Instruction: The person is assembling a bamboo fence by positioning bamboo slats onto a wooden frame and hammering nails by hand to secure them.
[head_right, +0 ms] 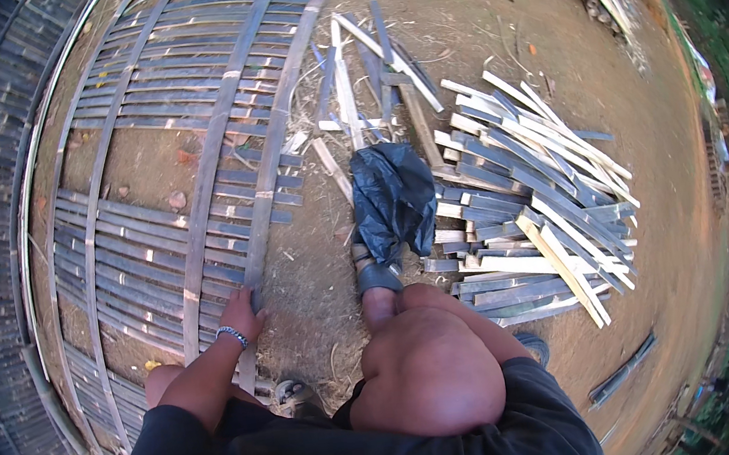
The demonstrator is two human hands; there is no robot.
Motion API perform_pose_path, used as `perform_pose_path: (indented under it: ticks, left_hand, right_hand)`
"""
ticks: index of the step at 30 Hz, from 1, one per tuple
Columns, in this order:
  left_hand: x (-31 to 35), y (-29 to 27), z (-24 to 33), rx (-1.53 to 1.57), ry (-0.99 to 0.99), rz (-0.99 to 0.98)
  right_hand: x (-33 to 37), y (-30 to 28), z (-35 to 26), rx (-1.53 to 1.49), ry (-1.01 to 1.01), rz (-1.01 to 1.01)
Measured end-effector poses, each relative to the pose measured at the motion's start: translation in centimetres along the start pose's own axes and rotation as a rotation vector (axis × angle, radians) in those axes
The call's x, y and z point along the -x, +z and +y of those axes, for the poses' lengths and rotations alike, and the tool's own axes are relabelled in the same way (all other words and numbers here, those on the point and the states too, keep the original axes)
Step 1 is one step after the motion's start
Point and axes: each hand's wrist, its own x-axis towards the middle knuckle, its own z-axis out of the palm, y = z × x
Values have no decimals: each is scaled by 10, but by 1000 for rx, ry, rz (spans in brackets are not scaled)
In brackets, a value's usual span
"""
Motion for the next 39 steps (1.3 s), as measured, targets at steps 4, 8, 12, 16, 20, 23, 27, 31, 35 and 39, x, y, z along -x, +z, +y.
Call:
perform_pose_path:
  ticks: [4, 8, 12, 16, 20, 23, 27, 31, 35, 39]
  left_hand:
    - [1, 3, 4, -95, 15, -9]
    - [10, 2, 14, -98, -13, -25]
    - [20, -3, 19, -85, -22, -37]
    - [21, 2, 19, -80, -19, -3]
    - [20, 9, 17, -47, -41, 45]
    - [17, 7, 20, -4, -58, 39]
    - [16, 8, 15, 20, -106, 37]
    - [11, 8, 19, 47, -127, 61]
    - [5, 10, 24, 42, -162, 112]
    - [3, 18, 21, 58, -173, 151]
  right_hand:
    - [-11, -16, -9, 83, 22, -68]
    - [-25, -46, -30, 167, 33, -74]
    - [-46, -85, -45, 185, 2, -43]
    - [-43, -110, -70, -20, -135, 17]
    - [-36, -177, -124, 56, -213, 449]
    - [-39, -251, -139, 708, -145, 888]
    - [-52, -329, -148, 929, 267, 1201]
    - [-58, -376, -148, 887, 229, 1392]
    - [-66, -389, -140, 987, 349, 1286]
    - [-52, -387, -130, 1106, 337, 1315]
